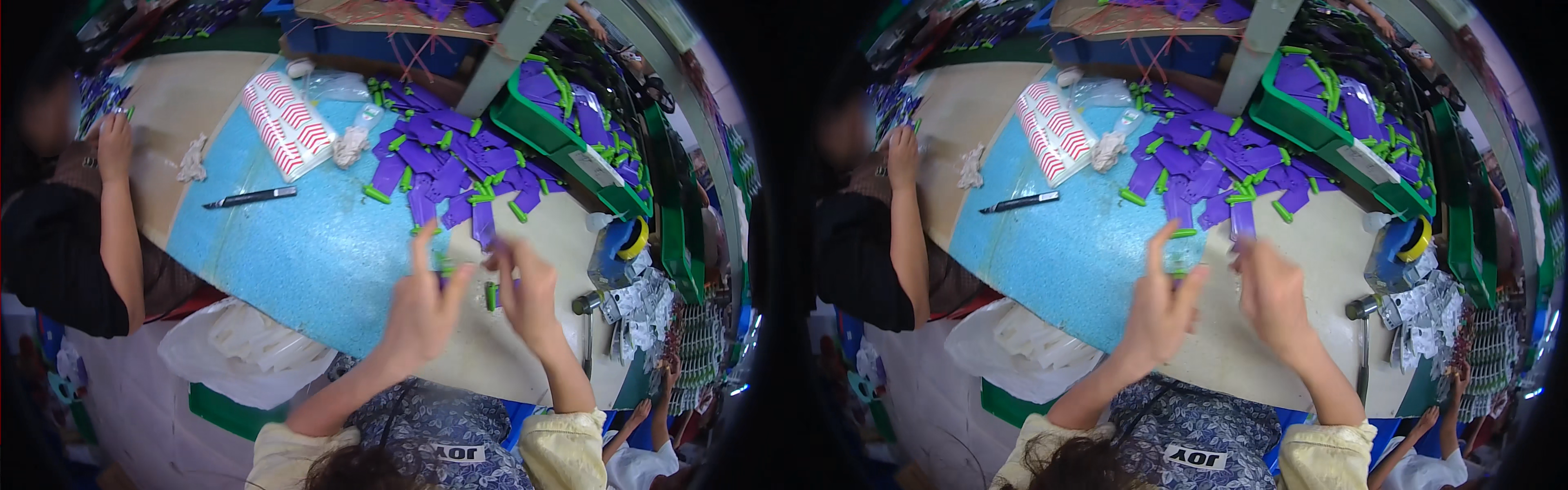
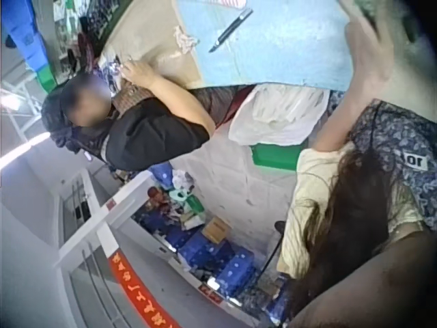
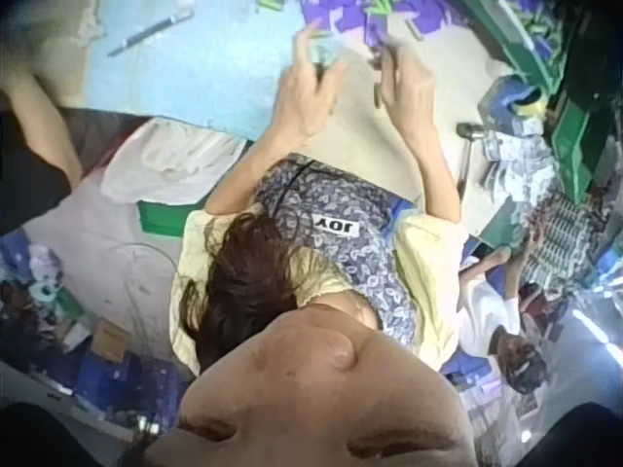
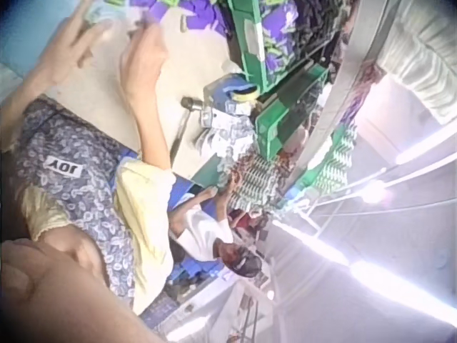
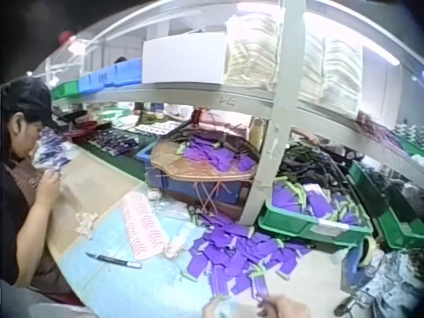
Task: The person assembles purple and green plastic components by inserting thin red wires into the purple parts. They use a hammer to secure the green pieces onto the purple bodies and apply a liquid from a squeeze bottle to the assembly. The person stacks the finished units and continues the repetitive assembly process.
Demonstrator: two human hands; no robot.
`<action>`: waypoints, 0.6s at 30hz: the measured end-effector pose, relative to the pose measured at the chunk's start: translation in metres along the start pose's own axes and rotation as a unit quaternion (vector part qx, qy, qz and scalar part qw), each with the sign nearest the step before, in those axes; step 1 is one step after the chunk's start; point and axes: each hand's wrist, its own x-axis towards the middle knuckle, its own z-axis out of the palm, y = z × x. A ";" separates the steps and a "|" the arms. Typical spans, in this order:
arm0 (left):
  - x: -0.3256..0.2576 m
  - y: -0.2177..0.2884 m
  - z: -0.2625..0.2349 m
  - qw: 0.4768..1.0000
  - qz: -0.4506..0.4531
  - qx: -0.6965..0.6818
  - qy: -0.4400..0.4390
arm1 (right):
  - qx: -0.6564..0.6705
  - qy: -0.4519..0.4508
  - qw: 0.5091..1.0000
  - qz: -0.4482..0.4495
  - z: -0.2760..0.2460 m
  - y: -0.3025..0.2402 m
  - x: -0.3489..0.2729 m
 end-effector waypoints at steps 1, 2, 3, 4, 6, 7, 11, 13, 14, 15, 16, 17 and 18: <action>0.002 -0.012 -0.010 1.000 -0.013 -0.018 0.015 | 0.012 0.041 0.998 0.049 0.006 0.012 0.017; 0.004 -0.024 -0.014 0.999 -0.029 -0.039 0.025 | 0.021 0.083 0.991 0.101 0.013 0.024 0.037; 0.004 -0.039 -0.015 0.997 -0.042 -0.063 0.015 | -0.061 0.096 0.991 0.076 0.033 0.034 0.050; 0.006 -0.054 -0.015 0.994 -0.055 -0.091 0.003 | -0.147 0.107 0.982 0.052 0.052 0.043 0.062; 0.007 -0.059 -0.016 0.993 -0.057 -0.100 -0.001 | -0.231 0.051 0.961 0.142 0.077 0.057 0.086; 0.009 -0.056 -0.016 0.996 -0.045 -0.082 0.007 | -0.180 0.042 0.968 0.168 0.076 0.063 0.089; 0.025 -0.044 -0.025 0.993 0.018 -0.070 0.094 | -0.055 0.047 0.974 0.216 0.060 0.061 0.071; 0.046 -0.049 -0.018 0.990 0.083 -0.047 0.100 | -0.056 0.064 0.974 0.209 0.053 0.049 0.061; 0.056 -0.052 -0.012 0.988 0.113 -0.035 0.096 | -0.092 0.071 0.971 0.208 0.055 0.047 0.061; 0.064 -0.053 -0.005 0.989 0.120 -0.001 0.090 | -0.129 0.076 0.967 0.206 0.059 0.046 0.066; 0.071 -0.050 -0.003 0.988 0.118 0.006 0.098 | -0.158 0.083 0.964 0.199 0.065 0.043 0.076; 0.074 -0.046 -0.001 0.988 0.116 0.011 0.104 | -0.186 0.036 0.957 0.219 0.069 0.040 0.085; 0.076 -0.043 0.001 0.987 0.115 0.015 0.109 | -0.181 0.036 0.958 0.219 0.069 0.046 0.088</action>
